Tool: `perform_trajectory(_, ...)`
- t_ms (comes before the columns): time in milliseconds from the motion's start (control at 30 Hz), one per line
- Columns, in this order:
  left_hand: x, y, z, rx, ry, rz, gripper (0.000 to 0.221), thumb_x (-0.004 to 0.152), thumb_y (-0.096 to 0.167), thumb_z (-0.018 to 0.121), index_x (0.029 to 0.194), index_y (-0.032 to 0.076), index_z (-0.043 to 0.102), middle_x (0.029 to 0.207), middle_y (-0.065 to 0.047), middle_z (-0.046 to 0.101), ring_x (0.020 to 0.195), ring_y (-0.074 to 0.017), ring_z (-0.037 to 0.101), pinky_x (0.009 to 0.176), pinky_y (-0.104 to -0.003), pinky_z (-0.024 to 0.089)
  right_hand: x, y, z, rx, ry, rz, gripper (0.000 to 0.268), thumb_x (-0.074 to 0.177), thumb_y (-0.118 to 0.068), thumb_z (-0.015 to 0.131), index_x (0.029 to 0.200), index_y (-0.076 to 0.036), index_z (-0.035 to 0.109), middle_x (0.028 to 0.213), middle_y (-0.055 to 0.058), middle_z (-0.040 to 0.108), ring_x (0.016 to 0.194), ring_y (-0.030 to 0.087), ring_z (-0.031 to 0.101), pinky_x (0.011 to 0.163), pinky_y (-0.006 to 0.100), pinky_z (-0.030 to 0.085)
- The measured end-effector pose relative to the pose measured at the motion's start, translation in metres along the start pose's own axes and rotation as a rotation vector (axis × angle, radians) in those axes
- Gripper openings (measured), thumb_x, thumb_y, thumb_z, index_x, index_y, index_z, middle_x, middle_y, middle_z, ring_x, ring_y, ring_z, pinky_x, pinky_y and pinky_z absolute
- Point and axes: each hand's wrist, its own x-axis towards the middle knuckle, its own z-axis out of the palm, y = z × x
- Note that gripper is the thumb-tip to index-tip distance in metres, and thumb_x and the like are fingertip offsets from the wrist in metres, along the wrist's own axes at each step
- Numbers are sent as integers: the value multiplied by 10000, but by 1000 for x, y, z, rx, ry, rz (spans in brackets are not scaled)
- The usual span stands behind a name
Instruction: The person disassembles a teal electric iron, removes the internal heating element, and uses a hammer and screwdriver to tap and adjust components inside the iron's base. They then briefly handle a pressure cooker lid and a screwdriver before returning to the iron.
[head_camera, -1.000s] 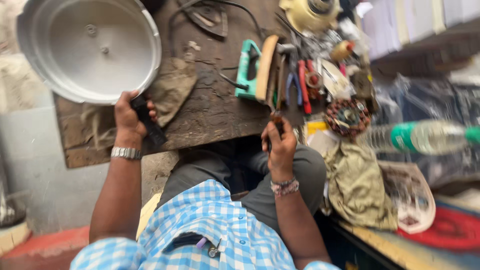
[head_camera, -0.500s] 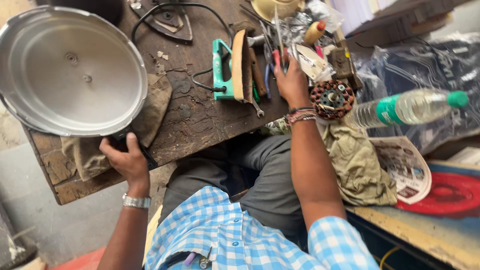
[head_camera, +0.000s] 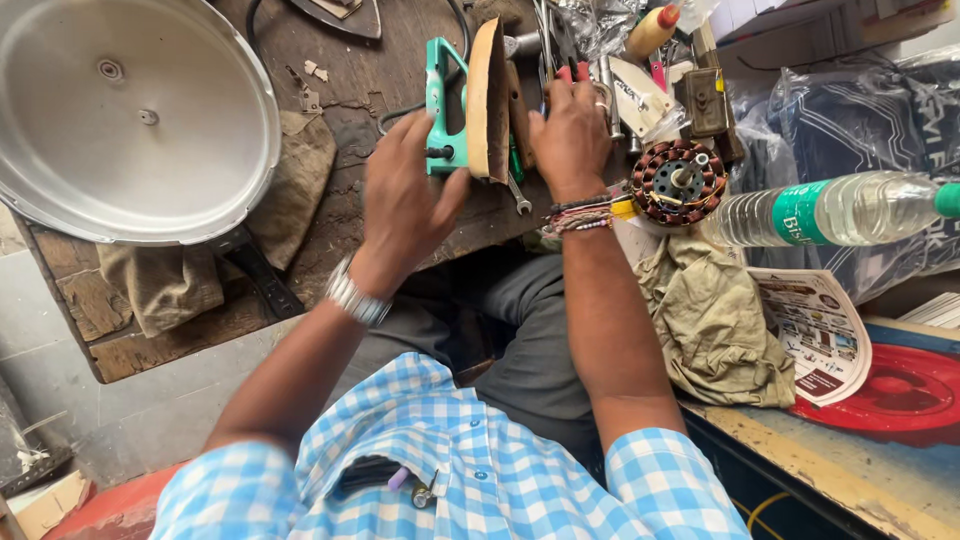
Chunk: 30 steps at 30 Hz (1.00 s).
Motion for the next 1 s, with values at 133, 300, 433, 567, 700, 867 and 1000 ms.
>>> perform_trajectory(133, 55, 3, 37, 123, -332, -257, 841, 941, 390, 732, 1520, -47, 305, 1102, -262, 649, 863, -372, 671, 706, -465, 558, 3, -13, -3, 119, 209, -131, 291, 842, -230, 806, 1090, -107, 715, 1142, 148, 657, 1051, 355, 655, 842, 472, 538)
perform_trajectory(300, 73, -7, 52, 146, -742, -646, 831, 896, 219, 571, 1609, 60, 175, 825, -155, 713, 615, -278, 669, 522, -426, 564, 9, -13, 0, 212, 148, -108, 243, 882, -229, 790, 1085, -108, 731, 1088, 123, 689, 1026, 337, 665, 867, 453, 540)
perform_trajectory(433, 47, -51, 24, -457, -403, -695, 733, 883, 121, 555, 1577, 70, 324, 883, -125, 699, 681, -186, 658, 596, -324, 549, 13, -16, -2, 382, 117, -121, 198, 936, -222, 767, 1072, -81, 736, 1042, 107, 753, 941, 269, 728, 814, 397, 573)
perform_trajectory(567, 6, -87, 19, -984, -184, -634, 662, 947, -12, 524, 1594, 2, 383, 1098, -97, 648, 947, -151, 635, 844, -287, 558, 13, -35, -3, 797, -190, 74, 269, 965, -254, 732, 1130, -43, 715, 913, 79, 775, 752, 144, 741, 561, 271, 569)
perform_trajectory(700, -10, -91, 38, -1137, -75, -575, 611, 949, -24, 505, 1546, -4, 376, 1361, -112, 607, 1229, -161, 612, 1065, -291, 518, 9, -50, -9, 916, -496, 72, 332, 966, -234, 703, 1231, -40, 650, 980, 16, 764, 761, 82, 725, 496, 222, 559)
perform_trajectory(867, -12, -87, 40, -891, -96, -570, 616, 941, 9, 484, 1547, 18, 378, 1357, -129, 626, 1229, -182, 626, 1067, -314, 515, -3, -42, -14, 983, -613, 113, 331, 957, -190, 679, 1259, -57, 647, 988, -4, 767, 798, 55, 722, 532, 235, 584)
perform_trajectory(1000, -10, -86, 40, -573, -97, -428, 605, 986, 26, 520, 1572, 31, 373, 1440, -184, 611, 1327, -265, 600, 1108, -373, 464, -2, -43, -11, 965, -579, 91, 311, 964, -179, 682, 1243, -45, 659, 929, 0, 744, 737, 58, 679, 517, 245, 578)
